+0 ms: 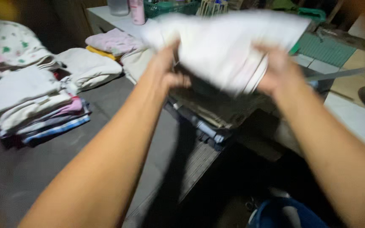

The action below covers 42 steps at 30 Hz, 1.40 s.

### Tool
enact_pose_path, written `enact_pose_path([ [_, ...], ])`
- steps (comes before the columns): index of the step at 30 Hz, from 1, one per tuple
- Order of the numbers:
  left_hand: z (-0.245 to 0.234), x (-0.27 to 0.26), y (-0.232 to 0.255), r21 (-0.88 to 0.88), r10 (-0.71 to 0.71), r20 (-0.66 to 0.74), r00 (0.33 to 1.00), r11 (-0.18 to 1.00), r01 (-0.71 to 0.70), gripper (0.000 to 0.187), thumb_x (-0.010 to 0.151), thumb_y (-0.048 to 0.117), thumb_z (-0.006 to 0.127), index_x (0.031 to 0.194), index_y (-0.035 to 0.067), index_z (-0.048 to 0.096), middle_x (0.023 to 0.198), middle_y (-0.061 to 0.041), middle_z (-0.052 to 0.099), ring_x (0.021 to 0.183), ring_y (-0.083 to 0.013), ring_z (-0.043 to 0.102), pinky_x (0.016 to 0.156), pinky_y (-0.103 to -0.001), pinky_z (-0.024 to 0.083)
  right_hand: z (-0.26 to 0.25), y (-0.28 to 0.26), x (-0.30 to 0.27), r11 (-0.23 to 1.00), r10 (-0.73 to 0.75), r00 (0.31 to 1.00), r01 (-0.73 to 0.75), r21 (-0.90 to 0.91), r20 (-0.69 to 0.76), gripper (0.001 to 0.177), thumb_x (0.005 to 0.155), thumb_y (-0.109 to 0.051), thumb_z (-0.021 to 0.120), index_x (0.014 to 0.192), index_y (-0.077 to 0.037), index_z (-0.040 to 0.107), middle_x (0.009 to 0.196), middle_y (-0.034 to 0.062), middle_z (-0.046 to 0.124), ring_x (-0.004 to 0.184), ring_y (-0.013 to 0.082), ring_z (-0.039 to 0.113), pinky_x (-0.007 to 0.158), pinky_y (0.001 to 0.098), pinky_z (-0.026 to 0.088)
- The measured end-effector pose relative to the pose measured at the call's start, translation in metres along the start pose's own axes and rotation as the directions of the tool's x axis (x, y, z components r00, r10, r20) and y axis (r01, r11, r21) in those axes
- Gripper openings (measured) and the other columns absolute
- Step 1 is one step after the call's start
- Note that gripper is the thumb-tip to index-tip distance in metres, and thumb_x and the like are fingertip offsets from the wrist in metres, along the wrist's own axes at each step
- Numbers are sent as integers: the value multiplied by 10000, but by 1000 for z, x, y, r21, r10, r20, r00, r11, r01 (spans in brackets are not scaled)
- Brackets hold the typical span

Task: The person folds multiple garments one by one on a dark table. They handle a blue shirt, a white shirt, a green shirt, a patterned cloth, and a gray garment, smoothing and folding each into a neat stack. The folded items are placed in a growing pile on the table.

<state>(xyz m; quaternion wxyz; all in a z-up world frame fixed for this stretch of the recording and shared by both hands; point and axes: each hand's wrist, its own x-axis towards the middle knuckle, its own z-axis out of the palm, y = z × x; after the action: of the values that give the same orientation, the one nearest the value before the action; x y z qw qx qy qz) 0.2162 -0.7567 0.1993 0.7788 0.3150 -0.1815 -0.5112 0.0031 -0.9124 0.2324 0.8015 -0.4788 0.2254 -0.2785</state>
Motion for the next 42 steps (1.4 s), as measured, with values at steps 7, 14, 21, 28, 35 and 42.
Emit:
enact_pose_path([
  [7,-26,30,-74,204,125,-589,798,979,-2,174,864,199,696,993,87,663,780,-39,662,710,-197,619,510,-347,475,-93,51,45,984,111,981,-131,123,156,446,934,-36,523,1355,111,499,1368,252,618,1233,389,645,1068,556,493],
  [14,-15,20,-82,413,362,-606,708,904,-108,134,778,91,740,812,-16,666,668,-74,615,471,-164,515,424,-338,389,-83,33,49,978,-167,962,134,-158,-217,734,832,45,618,1485,35,282,1387,283,531,1240,413,646,1042,590,504],
  [21,-41,-37,-58,421,381,-670,637,902,-97,179,797,163,732,786,96,567,636,-10,557,472,-139,513,434,-324,297,-39,46,5,-118,-898,301,536,-836,320,555,855,-16,757,1338,-36,484,1341,194,520,1368,385,368,1187,520,245],
  [28,-106,-176,-16,497,490,-800,345,865,-76,188,781,164,733,902,94,609,748,-40,622,589,-171,621,542,-351,437,104,123,-51,1,-762,320,870,-493,563,257,890,17,616,1125,-64,679,1253,122,608,1371,358,444,1220,473,332],
  [35,-182,-389,13,530,519,-836,-177,848,-15,515,784,175,748,1188,-26,499,942,-168,635,692,-252,597,610,-470,475,230,216,-129,231,-583,379,925,-301,718,195,889,-55,656,1069,-75,727,1090,126,711,1123,319,620,988,424,480],
  [42,-218,-589,32,260,419,-626,-657,907,331,1204,632,301,955,1508,277,130,1568,-290,122,1440,-451,244,1110,-617,376,332,304,-218,510,-330,509,805,-304,795,225,880,-79,650,1091,-87,728,984,73,781,726,175,691,678,339,538],
])
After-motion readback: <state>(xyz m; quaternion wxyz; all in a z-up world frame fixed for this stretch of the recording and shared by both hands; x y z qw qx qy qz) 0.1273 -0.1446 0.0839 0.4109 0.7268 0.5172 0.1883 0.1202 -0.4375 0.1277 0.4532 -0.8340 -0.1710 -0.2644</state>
